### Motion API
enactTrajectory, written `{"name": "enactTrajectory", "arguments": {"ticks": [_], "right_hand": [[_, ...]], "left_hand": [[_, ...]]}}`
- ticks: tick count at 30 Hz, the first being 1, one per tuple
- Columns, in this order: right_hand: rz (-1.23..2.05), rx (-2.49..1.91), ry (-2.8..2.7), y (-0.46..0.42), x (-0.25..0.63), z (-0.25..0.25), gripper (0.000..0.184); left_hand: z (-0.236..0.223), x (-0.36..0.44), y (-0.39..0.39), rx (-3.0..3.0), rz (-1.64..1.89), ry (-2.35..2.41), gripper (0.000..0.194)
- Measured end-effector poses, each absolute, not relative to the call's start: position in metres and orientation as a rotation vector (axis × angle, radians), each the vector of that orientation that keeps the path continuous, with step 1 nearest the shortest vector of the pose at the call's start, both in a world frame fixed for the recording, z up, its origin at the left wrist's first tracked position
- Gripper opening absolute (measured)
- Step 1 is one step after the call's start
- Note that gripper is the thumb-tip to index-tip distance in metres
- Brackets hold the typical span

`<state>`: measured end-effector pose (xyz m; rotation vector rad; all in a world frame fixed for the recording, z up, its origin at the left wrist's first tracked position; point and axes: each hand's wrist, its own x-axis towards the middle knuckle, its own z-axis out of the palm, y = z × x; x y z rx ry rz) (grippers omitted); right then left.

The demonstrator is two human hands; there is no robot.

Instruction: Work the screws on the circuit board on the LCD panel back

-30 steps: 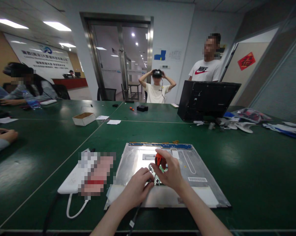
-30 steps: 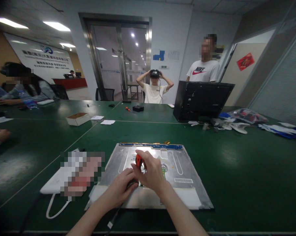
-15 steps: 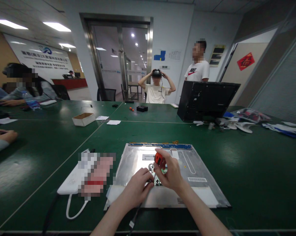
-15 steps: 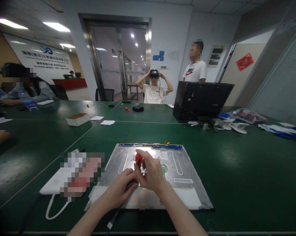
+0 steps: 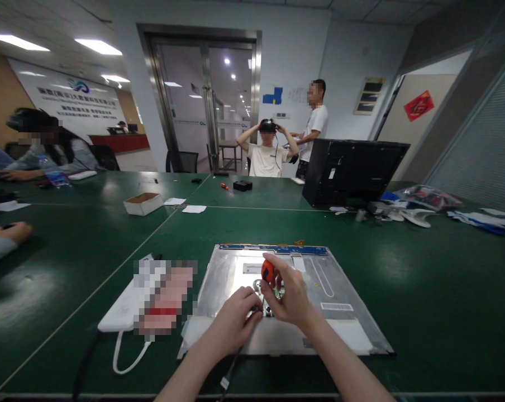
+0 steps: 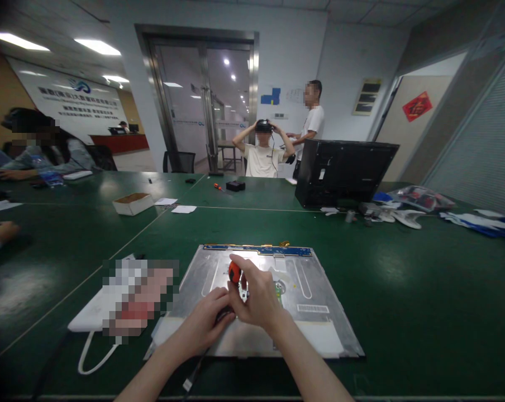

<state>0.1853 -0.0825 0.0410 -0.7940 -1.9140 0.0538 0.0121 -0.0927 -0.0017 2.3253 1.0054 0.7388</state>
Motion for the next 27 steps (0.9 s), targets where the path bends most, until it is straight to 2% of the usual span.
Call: {"name": "enactTrajectory", "arguments": {"ticks": [14,27], "right_hand": [[0.026,-0.802,-1.879,-0.0789,0.1837,0.0383,0.045],[0.005,-0.813,-1.841,-0.0816,0.1852,0.0368,0.046]], "left_hand": [[0.0019,0.0123,-0.0935,2.326,0.715,1.024,0.014],[0.0008,0.0127,-0.0928,2.321,0.73,1.015,0.009]]}}
